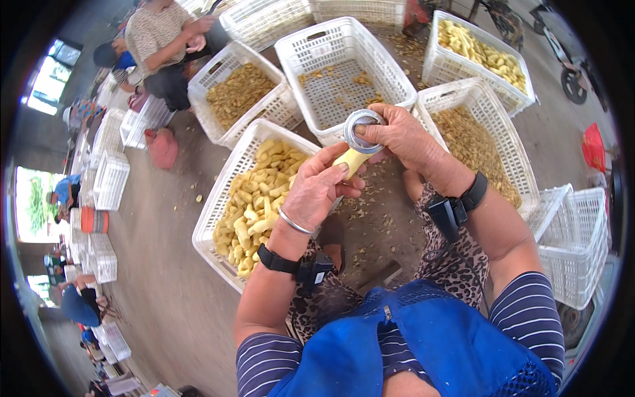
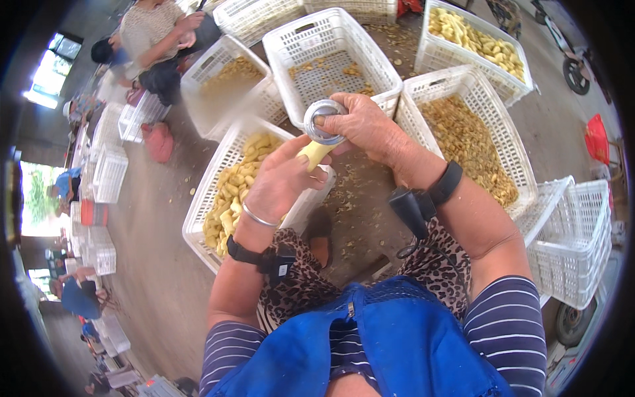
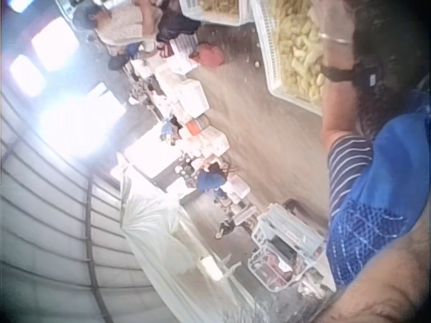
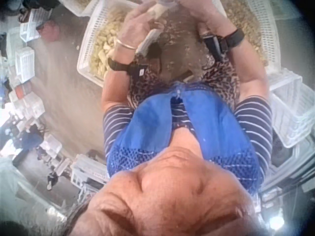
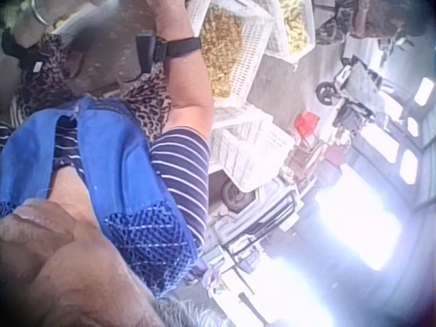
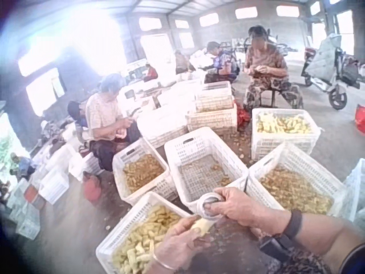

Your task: The person uses a circular metal peeling tool to remove the outer layer of vegetables, handling them one at a time and placing the peeled pieces into a white plastic basket.

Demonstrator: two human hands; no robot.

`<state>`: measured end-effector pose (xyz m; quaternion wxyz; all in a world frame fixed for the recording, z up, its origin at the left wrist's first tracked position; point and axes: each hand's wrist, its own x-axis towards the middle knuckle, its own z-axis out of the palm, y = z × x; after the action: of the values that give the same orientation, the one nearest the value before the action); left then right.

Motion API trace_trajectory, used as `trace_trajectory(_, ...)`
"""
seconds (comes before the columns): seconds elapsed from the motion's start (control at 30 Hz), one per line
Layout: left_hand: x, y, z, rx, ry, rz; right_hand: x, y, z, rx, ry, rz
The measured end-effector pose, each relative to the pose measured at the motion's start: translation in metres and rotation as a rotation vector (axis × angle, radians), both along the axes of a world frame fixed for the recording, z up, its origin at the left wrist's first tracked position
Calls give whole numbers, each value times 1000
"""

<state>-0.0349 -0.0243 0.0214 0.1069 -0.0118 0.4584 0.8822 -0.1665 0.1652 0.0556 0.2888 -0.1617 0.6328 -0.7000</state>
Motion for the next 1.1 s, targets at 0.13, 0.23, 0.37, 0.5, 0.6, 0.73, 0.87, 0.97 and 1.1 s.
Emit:
trace_trajectory(0.13, -21, 26, -10, -9, -211, 21, -4, 16, 14, 200, 196, -28)
trace_trajectory(0.23, -39, 33, -40, -74, 86, -87, -21, 27, 40, 377, 423, 113)
trace_trajectory(0.37, -49, 53, -38, 334, -154, -27, -35, 70, 77, 449, 571, -84)
trace_trajectory(0.5, -43, 69, -36, 489, -218, -30, -8, 84, 66, 437, 463, -118)
trace_trajectory(0.6, -32, 70, -37, 489, -204, -40, 6, 74, 25, 256, 366, -186)
trace_trajectory(0.73, -26, 62, -42, 460, -236, -9, 19, 48, -19, 170, 334, -201)
trace_trajectory(0.87, -22, 57, -47, 428, -290, 63, 20, 40, -26, 190, 354, -182)
trace_trajectory(0.97, -20, 55, -49, 381, -306, 91, 17, 41, -31, 251, 342, -169)
trace_trajectory(1.1, -18, 53, -47, 385, -386, 70, 6, 44, -33, 238, 408, -256)
